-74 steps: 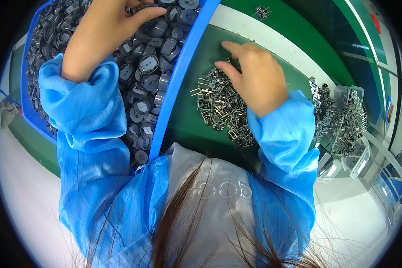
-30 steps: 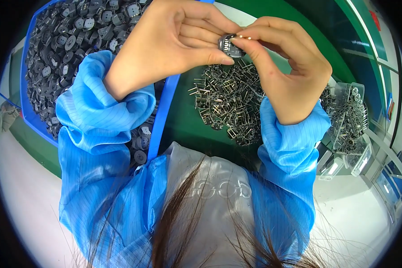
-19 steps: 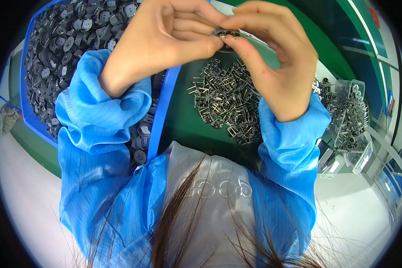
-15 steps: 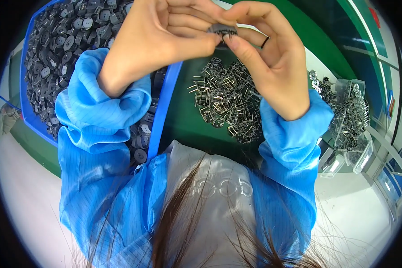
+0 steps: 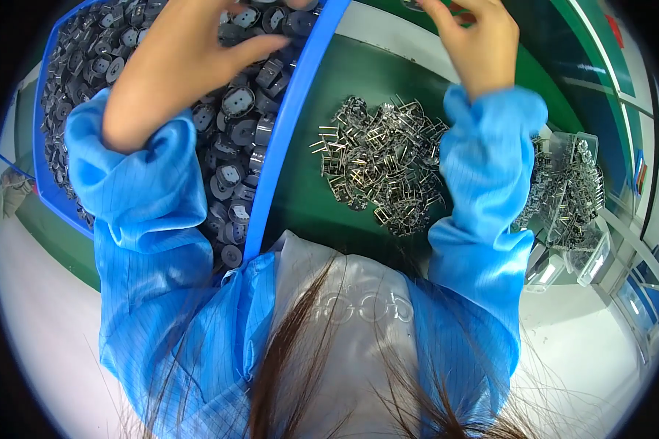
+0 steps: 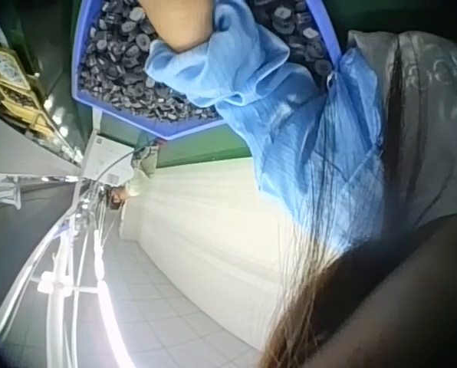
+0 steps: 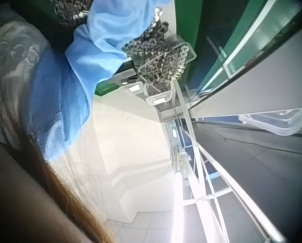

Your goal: The person assembles small metal pins into plastic housings by hand at a factory workbench.

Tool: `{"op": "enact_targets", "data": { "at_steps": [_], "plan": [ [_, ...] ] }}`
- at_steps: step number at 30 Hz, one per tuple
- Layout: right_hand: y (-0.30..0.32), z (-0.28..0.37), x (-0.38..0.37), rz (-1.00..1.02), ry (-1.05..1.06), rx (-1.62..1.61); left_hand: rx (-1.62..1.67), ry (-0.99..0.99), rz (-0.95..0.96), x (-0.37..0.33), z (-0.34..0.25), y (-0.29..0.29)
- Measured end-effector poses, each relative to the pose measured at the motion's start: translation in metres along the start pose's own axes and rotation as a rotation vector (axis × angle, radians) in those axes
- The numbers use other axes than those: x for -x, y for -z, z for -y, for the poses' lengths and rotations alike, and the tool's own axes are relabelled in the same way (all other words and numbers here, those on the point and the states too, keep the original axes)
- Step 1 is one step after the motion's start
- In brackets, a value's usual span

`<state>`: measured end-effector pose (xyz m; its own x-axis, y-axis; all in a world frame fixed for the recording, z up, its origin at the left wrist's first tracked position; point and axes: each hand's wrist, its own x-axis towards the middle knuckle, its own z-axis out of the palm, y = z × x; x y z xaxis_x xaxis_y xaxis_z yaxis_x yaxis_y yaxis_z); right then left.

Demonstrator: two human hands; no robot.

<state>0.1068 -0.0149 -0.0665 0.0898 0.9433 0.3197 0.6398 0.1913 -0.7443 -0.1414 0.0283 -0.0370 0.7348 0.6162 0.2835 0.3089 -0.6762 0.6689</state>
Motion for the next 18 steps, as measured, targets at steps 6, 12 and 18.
{"op": "enact_targets", "data": {
  "at_steps": [6,12,18],
  "plan": [
    [0.008,-0.098,-0.004,0.106,-0.035,0.347,-0.331,0.022,0.368,-0.006,0.039,-0.017],
    [0.003,-0.006,0.033,0.639,0.084,0.177,-0.253,0.209,0.185,0.001,0.010,0.007],
    [-0.020,0.003,0.055,0.710,0.221,0.112,-0.020,0.448,0.150,-0.022,-0.027,-0.002]
  ]
}}
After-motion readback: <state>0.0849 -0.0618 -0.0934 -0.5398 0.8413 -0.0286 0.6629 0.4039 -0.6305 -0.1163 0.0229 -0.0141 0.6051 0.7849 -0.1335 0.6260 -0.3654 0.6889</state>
